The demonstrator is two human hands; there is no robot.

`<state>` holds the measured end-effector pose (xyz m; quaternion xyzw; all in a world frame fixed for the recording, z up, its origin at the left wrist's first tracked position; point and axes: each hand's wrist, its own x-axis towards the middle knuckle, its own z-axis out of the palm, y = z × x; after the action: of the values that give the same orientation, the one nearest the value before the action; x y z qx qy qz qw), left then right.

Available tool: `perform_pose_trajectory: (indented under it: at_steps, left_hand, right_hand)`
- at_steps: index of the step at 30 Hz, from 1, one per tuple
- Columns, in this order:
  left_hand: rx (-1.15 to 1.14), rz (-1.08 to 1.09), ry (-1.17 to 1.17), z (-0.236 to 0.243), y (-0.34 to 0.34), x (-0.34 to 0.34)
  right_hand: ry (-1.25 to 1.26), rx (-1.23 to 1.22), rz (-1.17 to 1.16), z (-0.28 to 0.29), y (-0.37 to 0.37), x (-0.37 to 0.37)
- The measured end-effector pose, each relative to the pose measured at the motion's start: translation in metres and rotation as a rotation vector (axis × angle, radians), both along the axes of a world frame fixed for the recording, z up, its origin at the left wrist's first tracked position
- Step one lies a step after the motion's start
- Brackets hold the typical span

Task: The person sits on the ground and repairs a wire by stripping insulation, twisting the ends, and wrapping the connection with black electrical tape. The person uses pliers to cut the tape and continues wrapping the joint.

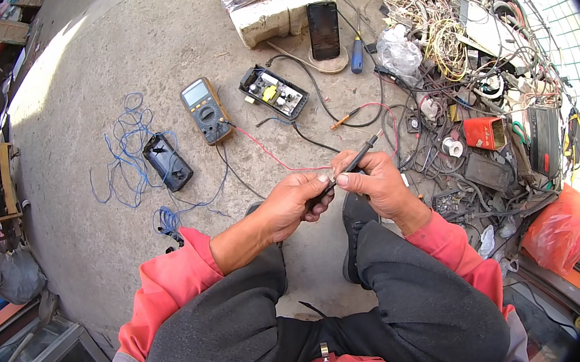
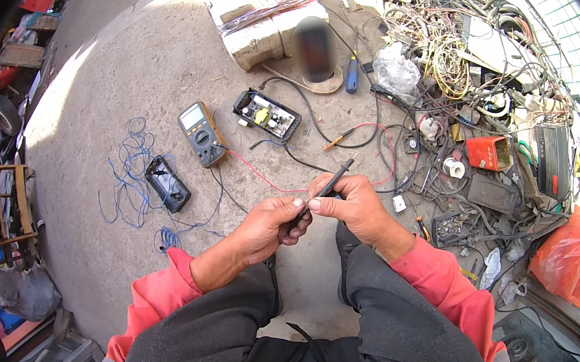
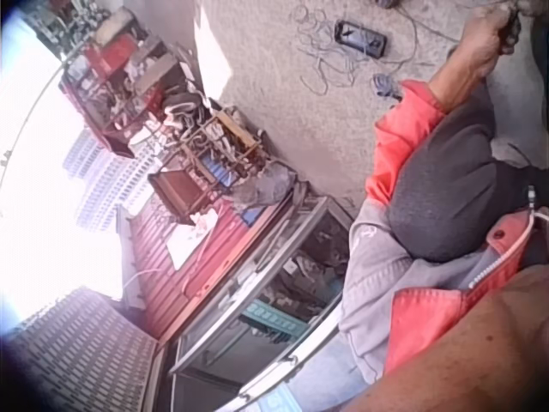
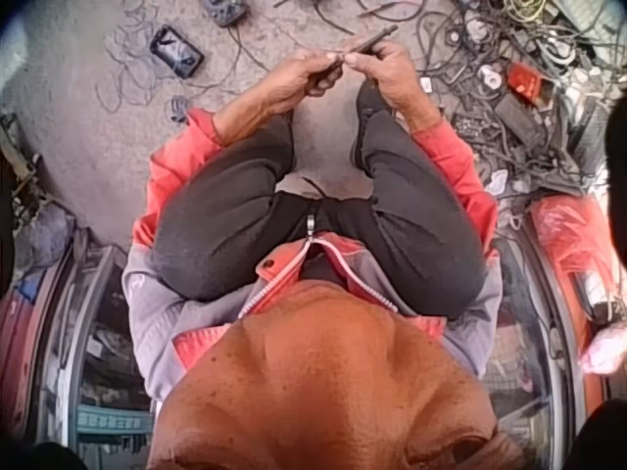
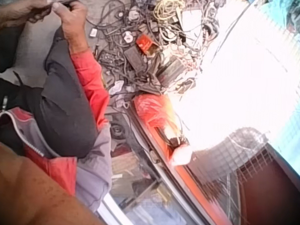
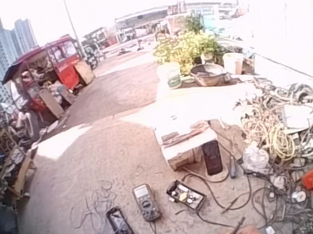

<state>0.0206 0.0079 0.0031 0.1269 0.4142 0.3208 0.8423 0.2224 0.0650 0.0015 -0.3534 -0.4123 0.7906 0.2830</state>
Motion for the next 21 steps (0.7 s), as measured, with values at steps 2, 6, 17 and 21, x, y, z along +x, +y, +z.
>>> perform_pose_trajectory:
  at_steps: [2,6,17,21]
  left_hand:
    - [0.042,0.026,0.006,-0.003,-0.001,0.0]
    - [0.141,0.078,0.081,0.0,-0.001,0.001]
    - [0.362,0.064,0.33,0.008,-0.001,0.001]
    - [0.346,0.057,0.349,0.006,-0.002,0.001]
  right_hand:
    - [-0.03,0.024,-0.012,0.002,0.001,0.0]
    - [-0.062,0.019,-0.048,0.003,0.003,0.0]
    - [-0.054,-0.02,-0.076,0.002,0.003,0.001]
    - [-0.064,0.017,-0.074,-0.001,0.001,0.0]
